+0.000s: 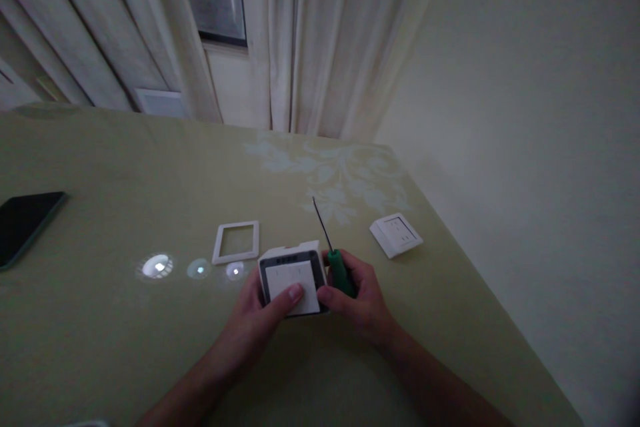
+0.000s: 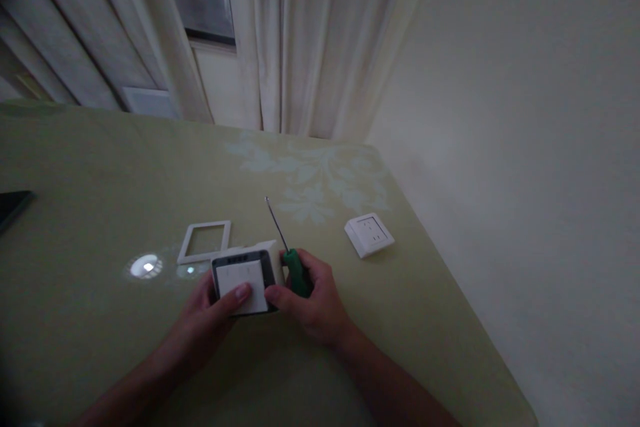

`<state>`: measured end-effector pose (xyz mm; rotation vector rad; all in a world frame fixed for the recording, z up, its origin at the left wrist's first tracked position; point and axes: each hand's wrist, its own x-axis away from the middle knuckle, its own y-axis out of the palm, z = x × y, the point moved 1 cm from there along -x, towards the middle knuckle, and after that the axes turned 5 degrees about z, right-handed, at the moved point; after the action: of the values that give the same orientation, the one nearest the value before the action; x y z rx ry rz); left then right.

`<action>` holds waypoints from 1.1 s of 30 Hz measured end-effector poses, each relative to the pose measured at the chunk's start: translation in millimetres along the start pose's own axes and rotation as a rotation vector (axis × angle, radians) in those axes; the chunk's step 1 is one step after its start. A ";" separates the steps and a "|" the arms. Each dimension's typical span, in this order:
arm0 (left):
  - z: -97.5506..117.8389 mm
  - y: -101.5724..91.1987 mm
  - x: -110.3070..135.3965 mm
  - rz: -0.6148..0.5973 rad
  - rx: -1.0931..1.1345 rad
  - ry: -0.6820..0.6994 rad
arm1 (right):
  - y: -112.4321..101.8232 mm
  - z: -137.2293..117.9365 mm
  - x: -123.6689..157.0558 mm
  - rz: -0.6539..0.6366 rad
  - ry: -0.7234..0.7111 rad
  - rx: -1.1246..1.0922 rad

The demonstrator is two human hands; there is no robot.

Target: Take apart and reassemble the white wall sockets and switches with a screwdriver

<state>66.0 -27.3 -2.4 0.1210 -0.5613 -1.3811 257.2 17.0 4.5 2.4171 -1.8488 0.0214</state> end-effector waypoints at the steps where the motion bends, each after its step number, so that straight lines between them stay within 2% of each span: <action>1: 0.7 0.2 0.6 0.004 -0.011 0.000 | 0.6 -0.7 0.3 -0.005 0.000 -0.004; 10: 1.1 -5.2 -0.4 -0.055 -0.133 0.099 | 8.0 -14.9 0.1 0.002 -0.032 0.030; 17: -4.1 -7.3 -3.9 -0.039 -0.106 0.106 | 3.5 -6.3 -2.0 0.016 0.000 0.044; 25: 2.4 -2.8 -5.7 -0.079 -0.149 0.146 | -0.4 -5.4 -7.1 0.022 0.022 0.017; 33: 7.6 2.8 -2.4 -0.048 -0.234 0.187 | -2.5 -5.6 -6.8 0.026 -0.006 0.048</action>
<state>64.9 -22.6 4.6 0.0741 -0.2400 -1.4541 258.1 24.6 9.4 2.4268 -1.9032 0.0613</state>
